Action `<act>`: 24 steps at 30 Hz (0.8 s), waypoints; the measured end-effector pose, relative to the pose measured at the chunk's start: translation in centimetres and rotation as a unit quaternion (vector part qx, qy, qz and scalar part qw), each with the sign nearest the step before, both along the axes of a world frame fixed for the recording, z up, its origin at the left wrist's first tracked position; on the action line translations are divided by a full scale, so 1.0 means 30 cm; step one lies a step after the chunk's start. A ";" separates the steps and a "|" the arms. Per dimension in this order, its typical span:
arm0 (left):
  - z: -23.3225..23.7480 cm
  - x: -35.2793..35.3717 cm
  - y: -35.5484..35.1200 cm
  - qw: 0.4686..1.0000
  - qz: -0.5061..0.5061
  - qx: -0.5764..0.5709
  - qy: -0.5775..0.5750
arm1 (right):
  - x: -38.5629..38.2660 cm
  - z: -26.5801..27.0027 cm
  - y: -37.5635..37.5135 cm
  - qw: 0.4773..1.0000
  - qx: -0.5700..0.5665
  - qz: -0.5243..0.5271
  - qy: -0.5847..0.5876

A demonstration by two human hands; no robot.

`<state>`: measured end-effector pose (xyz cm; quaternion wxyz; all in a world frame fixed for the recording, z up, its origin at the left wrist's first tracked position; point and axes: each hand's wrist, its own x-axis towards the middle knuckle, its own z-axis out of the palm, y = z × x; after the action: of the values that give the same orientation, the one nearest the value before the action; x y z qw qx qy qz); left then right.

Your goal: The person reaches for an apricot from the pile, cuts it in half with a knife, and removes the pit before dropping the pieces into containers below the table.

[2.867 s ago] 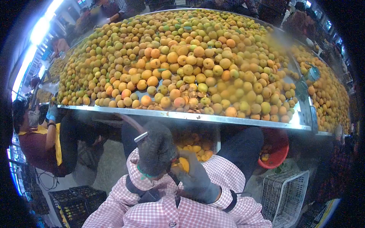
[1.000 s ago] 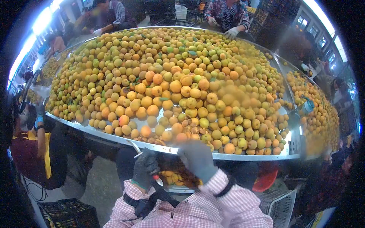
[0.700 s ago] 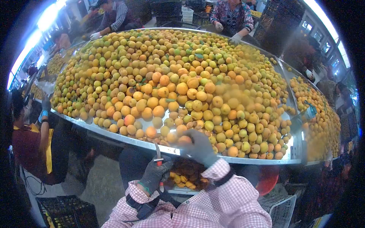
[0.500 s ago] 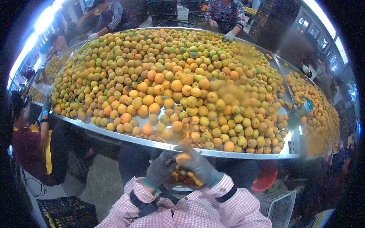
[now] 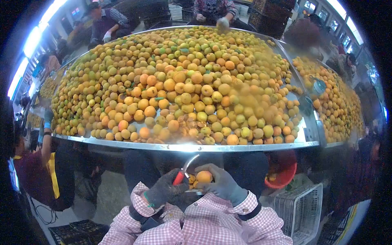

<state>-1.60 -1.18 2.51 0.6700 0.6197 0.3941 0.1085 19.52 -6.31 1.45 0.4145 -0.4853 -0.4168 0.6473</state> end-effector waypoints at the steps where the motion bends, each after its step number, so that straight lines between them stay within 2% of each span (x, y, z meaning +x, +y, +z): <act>1: 0.002 0.007 -0.003 0.998 0.024 0.058 -0.007 | 0.005 0.001 -0.014 0.997 0.008 0.016 -0.075; 2: 0.007 0.013 -0.006 0.992 0.049 0.117 -0.014 | 0.008 0.004 -0.028 0.988 0.016 0.033 -0.150; 3: 0.020 0.022 -0.010 0.982 0.053 0.182 -0.002 | -0.002 0.020 -0.034 0.976 0.074 0.009 -0.203; 4: 0.010 0.026 -0.017 0.982 0.050 0.183 -0.001 | -0.017 0.041 -0.037 0.977 0.074 0.006 -0.202; 6: -0.017 0.026 -0.035 0.954 0.026 0.292 0.058 | -0.053 0.083 -0.047 0.956 0.177 -0.034 -0.233; 7: -0.010 0.027 -0.044 0.954 0.024 0.292 0.060 | -0.071 0.096 -0.062 0.961 0.139 -0.055 -0.234; 9: 0.028 0.030 -0.065 0.936 -0.022 0.311 0.163 | -0.063 0.082 -0.071 0.955 0.153 -0.039 -0.250; 11: 0.036 0.018 -0.071 0.924 -0.026 0.346 0.162 | -0.065 0.052 -0.080 0.949 0.167 -0.021 -0.266; 13: 0.033 0.000 -0.073 0.910 -0.029 0.381 0.161 | -0.073 0.018 -0.094 0.973 0.144 -0.087 -0.157; 15: 0.012 -0.011 -0.072 0.886 -0.056 0.444 0.124 | -0.078 0.060 -0.094 0.973 0.123 -0.079 -0.179; 17: 0.000 -0.014 -0.089 0.876 -0.044 0.463 0.124 | -0.080 0.062 -0.095 0.972 0.103 -0.071 -0.200; 19: 0.006 -0.011 -0.096 0.867 -0.032 0.482 0.126 | -0.083 0.022 -0.101 0.939 0.193 -0.067 -0.276; 21: 0.041 0.003 -0.094 0.892 -0.041 0.436 0.112 | -0.084 0.041 -0.100 0.928 0.215 -0.060 -0.299; 24: 0.046 0.004 -0.099 0.887 -0.052 0.435 0.143 | -0.077 0.065 -0.093 0.902 0.264 -0.045 -0.339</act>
<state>-1.49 -4.15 3.88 0.2741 0.8775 0.3662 0.1440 17.21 -9.10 3.41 0.3896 -0.5666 -0.6655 0.2905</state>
